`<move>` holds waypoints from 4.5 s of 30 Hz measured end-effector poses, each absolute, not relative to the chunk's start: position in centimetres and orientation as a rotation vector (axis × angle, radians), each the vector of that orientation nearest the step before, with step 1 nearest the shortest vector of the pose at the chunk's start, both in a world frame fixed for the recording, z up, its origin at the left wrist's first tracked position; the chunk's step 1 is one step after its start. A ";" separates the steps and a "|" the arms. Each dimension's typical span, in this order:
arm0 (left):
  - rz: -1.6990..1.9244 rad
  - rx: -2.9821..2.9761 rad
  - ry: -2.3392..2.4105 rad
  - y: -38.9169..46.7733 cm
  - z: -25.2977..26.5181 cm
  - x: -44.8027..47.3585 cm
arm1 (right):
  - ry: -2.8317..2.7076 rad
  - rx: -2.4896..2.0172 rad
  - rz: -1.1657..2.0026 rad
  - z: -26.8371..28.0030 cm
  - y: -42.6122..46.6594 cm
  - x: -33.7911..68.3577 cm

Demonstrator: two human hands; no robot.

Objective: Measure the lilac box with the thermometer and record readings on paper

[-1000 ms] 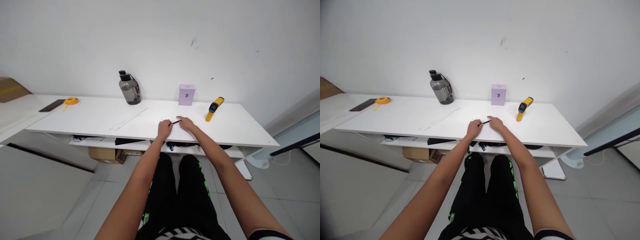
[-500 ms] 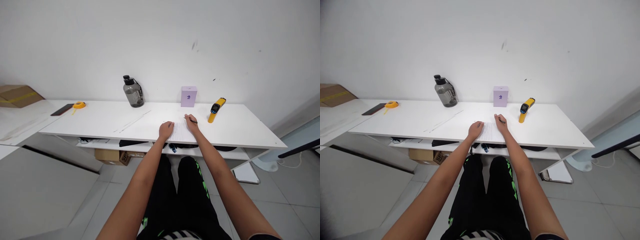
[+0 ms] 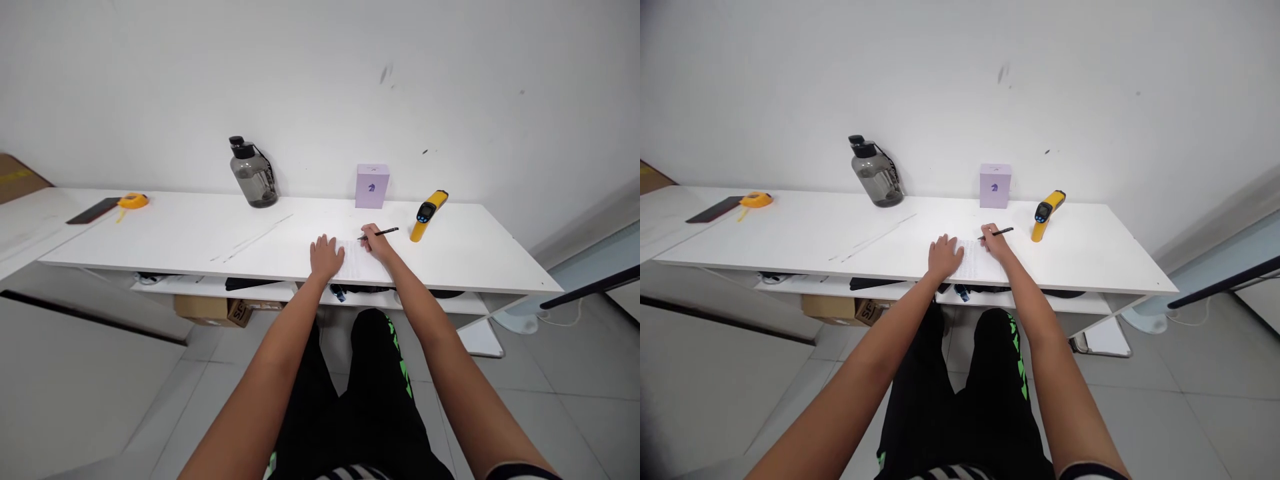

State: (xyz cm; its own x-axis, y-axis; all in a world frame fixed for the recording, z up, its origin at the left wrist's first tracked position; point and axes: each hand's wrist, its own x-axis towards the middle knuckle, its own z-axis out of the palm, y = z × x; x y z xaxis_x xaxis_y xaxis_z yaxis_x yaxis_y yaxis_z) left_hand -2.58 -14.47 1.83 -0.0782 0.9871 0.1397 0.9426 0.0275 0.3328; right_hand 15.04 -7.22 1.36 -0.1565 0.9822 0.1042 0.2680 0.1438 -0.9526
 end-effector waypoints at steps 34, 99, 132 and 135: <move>0.496 2.008 2.242 -14.5 1.8 -2.2 | -1.635 -1.351 0.833 2.2 -8.7 15.4; 0.554 1.950 2.239 -14.5 2.2 -2.1 | -1.532 -1.441 0.834 2.3 -8.7 15.6; 0.487 1.704 2.435 -14.7 2.7 -1.6 | -1.627 -1.308 0.580 1.2 -8.0 16.0; 0.461 1.704 2.446 -14.6 2.7 -1.6 | -1.698 -1.312 0.464 0.4 -7.4 16.2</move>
State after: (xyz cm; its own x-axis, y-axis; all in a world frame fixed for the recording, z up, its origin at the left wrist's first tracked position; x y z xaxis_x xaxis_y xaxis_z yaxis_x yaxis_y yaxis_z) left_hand -1.55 -14.65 2.72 -0.3564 0.9317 0.0705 0.8934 0.3177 0.3177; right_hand 16.16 -7.37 0.42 -0.0189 0.9040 0.4271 0.5611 0.3632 -0.7438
